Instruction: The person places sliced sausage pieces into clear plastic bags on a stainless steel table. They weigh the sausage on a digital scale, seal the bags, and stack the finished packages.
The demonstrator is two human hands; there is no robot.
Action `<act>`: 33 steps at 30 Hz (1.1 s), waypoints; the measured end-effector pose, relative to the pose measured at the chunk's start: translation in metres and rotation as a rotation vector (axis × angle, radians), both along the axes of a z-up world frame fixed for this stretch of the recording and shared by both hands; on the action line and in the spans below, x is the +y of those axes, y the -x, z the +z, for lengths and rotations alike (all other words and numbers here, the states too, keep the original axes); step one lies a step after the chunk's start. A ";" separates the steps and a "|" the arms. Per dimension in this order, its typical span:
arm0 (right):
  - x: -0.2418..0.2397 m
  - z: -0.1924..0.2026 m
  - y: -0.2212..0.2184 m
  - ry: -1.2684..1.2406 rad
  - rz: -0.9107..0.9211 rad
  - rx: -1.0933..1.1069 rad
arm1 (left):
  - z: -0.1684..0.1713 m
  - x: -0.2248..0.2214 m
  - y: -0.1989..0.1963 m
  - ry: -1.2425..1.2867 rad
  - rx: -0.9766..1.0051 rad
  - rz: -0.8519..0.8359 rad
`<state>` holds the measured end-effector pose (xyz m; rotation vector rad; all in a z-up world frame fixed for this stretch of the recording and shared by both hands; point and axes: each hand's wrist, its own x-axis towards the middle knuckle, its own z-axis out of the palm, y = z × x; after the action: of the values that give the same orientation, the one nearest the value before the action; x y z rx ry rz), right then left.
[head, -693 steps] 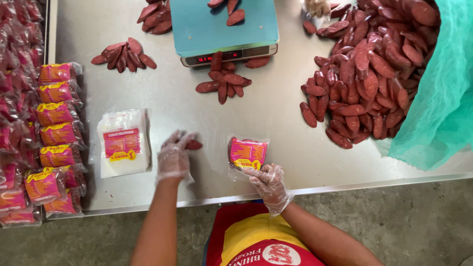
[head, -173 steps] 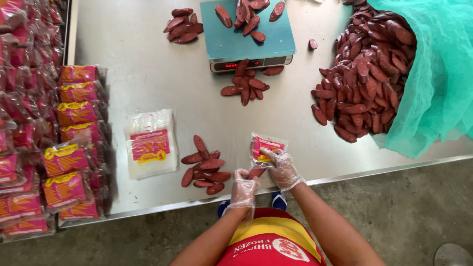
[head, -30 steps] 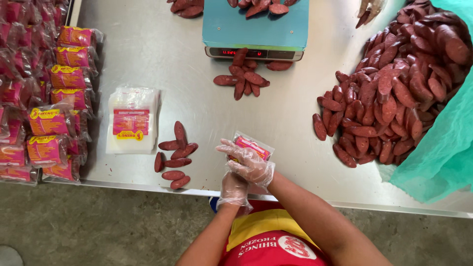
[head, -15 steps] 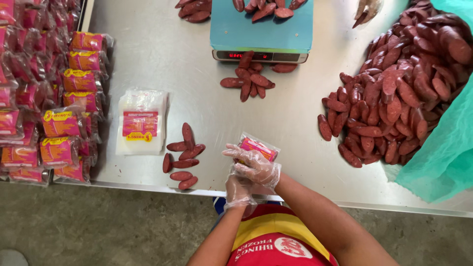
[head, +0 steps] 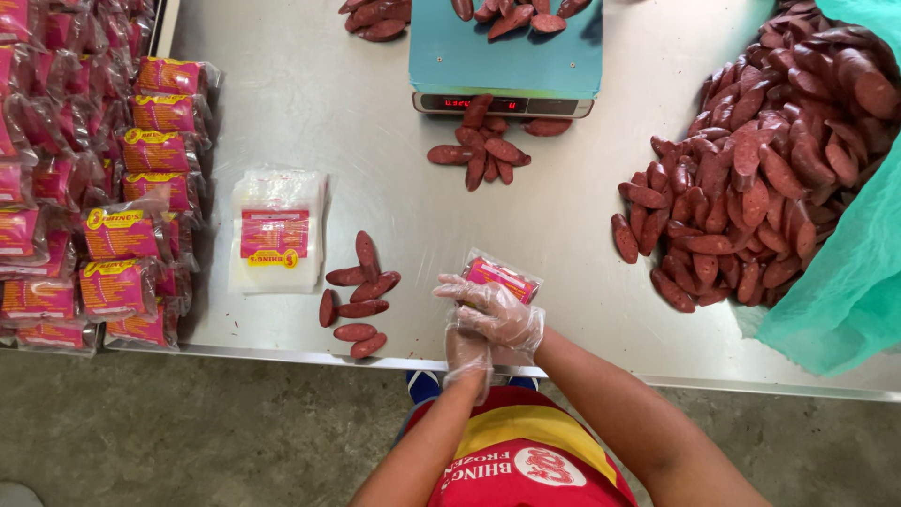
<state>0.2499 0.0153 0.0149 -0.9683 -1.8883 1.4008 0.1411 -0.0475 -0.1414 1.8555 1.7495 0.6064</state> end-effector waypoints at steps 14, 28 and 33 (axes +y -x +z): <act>-0.017 0.008 0.020 -0.019 -0.481 0.045 | 0.198 0.087 0.203 0.332 -0.013 0.062; -0.090 -0.048 0.032 -0.351 -0.943 -0.732 | 0.157 0.168 0.194 0.166 0.128 -0.175; -0.092 -0.037 0.030 -0.319 -0.989 -0.589 | 0.176 0.155 0.258 0.359 -0.165 0.052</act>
<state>0.2195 -0.0764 -0.0218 -1.9008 -1.4997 0.2345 -0.1169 0.1071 0.0348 1.4773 1.6746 0.4185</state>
